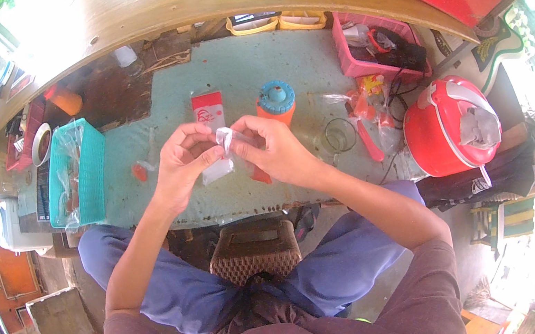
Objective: The person sits at a cluttered table and wraps small red candies in clear plastic bags. They open each bag, place a candy inside, and fold or twist the top to close it. The wrapped candies are set aside on the table.
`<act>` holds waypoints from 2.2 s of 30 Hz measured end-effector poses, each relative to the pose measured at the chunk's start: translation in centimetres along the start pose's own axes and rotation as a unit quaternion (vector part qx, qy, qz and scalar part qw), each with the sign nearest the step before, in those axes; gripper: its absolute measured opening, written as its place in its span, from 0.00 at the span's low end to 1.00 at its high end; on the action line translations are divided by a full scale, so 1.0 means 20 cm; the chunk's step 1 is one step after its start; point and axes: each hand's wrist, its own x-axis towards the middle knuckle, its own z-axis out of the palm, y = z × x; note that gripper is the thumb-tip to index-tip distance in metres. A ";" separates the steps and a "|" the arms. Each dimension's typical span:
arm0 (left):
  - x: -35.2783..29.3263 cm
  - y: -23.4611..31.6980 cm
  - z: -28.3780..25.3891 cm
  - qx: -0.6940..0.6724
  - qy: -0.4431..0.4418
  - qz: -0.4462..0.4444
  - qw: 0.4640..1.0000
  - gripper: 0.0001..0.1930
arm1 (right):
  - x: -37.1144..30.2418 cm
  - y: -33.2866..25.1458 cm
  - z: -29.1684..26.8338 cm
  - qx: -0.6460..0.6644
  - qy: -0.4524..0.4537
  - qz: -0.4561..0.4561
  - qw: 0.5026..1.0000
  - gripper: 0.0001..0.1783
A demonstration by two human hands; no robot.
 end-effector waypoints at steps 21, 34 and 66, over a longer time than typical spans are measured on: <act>0.00 -0.01 -0.01 0.098 -0.007 -0.066 0.993 0.12 | 0.00 0.00 0.00 -0.181 0.029 -0.097 0.978 0.09; 0.01 0.01 -0.03 0.008 0.015 -0.010 1.000 0.05 | 0.03 -0.01 0.00 0.213 -0.022 0.114 0.970 0.16; 0.00 -0.01 -0.02 0.203 0.018 0.032 0.978 0.08 | 0.00 0.00 0.02 0.024 -0.046 0.090 0.995 0.12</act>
